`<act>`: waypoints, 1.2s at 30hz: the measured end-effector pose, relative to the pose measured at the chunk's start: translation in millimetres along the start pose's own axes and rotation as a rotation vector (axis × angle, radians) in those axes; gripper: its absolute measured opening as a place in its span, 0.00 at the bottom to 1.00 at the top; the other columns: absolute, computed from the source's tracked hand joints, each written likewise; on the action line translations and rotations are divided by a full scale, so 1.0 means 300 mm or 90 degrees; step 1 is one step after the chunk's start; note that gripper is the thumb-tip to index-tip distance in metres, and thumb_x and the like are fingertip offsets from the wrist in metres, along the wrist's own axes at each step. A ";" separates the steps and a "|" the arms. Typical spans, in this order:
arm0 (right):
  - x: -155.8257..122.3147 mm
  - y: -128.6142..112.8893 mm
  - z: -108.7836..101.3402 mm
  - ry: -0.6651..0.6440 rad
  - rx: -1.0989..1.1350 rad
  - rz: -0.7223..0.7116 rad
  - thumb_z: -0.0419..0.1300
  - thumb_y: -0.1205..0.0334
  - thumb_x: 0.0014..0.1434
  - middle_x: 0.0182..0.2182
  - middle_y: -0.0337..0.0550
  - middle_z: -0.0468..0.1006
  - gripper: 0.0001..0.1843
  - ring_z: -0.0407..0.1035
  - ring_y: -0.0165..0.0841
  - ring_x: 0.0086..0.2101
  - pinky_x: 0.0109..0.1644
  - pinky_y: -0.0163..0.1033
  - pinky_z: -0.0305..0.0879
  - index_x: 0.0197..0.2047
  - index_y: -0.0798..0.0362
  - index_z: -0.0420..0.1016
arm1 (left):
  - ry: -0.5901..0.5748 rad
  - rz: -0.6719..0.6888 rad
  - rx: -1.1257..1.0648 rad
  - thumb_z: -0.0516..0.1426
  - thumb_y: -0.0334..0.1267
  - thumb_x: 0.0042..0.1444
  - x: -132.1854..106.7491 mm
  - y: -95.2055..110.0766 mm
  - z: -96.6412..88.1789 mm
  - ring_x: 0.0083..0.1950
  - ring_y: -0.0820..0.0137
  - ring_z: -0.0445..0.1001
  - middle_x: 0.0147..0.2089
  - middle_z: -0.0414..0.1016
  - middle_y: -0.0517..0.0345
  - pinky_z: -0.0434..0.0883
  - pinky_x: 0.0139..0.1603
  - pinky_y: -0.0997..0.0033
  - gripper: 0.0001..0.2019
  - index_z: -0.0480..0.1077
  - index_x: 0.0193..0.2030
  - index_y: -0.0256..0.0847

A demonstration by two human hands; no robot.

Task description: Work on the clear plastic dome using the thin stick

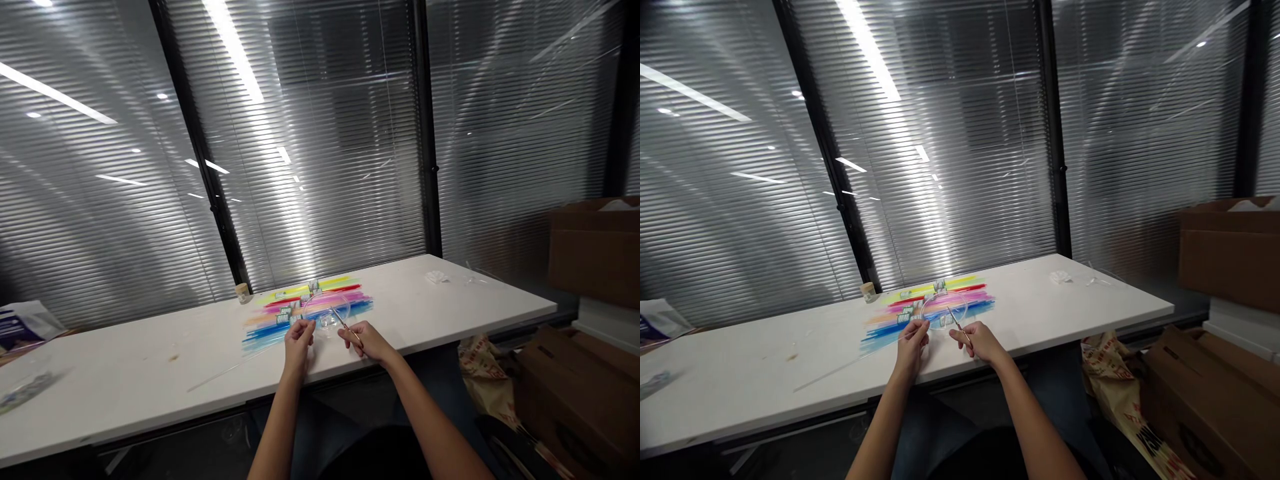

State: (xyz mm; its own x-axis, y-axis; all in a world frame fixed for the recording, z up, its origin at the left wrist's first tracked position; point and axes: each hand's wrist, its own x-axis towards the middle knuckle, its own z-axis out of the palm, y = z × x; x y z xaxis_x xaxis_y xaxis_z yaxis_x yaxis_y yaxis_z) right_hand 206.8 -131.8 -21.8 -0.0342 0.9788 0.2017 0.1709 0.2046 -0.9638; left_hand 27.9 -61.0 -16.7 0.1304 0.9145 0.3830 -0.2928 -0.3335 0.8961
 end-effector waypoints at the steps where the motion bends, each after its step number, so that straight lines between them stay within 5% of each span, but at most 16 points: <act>1: 0.000 0.000 0.000 0.001 0.000 0.000 0.59 0.38 0.54 0.08 0.31 0.58 0.27 0.51 0.24 0.13 0.21 0.32 0.48 0.19 0.54 0.67 | -0.003 0.001 0.002 0.69 0.49 0.39 0.001 -0.002 -0.001 0.21 0.79 0.56 0.19 0.58 0.68 0.53 0.22 0.77 0.19 0.67 0.24 0.38; 6: 0.006 0.007 0.001 0.014 -0.008 0.004 0.59 0.38 0.53 0.08 0.31 0.58 0.27 0.52 0.24 0.13 0.20 0.32 0.49 0.19 0.54 0.67 | 0.000 0.018 0.010 0.67 0.51 0.43 0.003 -0.010 -0.008 0.22 0.78 0.56 0.21 0.58 0.67 0.55 0.23 0.77 0.19 0.67 0.26 0.38; 15: 0.015 0.022 0.000 0.047 -0.024 0.003 0.60 0.39 0.53 0.09 0.33 0.60 0.27 0.52 0.25 0.13 0.20 0.33 0.48 0.19 0.54 0.67 | 0.103 0.013 -0.058 0.64 0.52 0.44 -0.001 0.011 -0.001 0.20 0.78 0.50 0.18 0.47 0.69 0.54 0.22 0.75 0.25 0.54 0.17 0.41; 36: 0.004 0.002 0.003 0.065 -0.047 0.005 0.61 0.42 0.53 0.10 0.33 0.60 0.25 0.54 0.26 0.15 0.21 0.33 0.50 0.18 0.54 0.66 | 0.103 0.011 -0.049 0.64 0.50 0.46 -0.001 0.001 -0.004 0.21 0.78 0.51 0.17 0.49 0.69 0.52 0.23 0.75 0.23 0.55 0.18 0.40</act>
State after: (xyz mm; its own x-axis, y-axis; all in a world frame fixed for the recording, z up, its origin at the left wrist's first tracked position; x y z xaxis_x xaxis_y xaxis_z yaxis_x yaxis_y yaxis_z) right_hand 206.1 -130.6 -22.3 0.0672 0.9743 0.2151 0.2424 0.1932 -0.9508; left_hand 26.6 -61.1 -16.6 -0.0280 0.9360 0.3508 -0.3667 -0.3360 0.8675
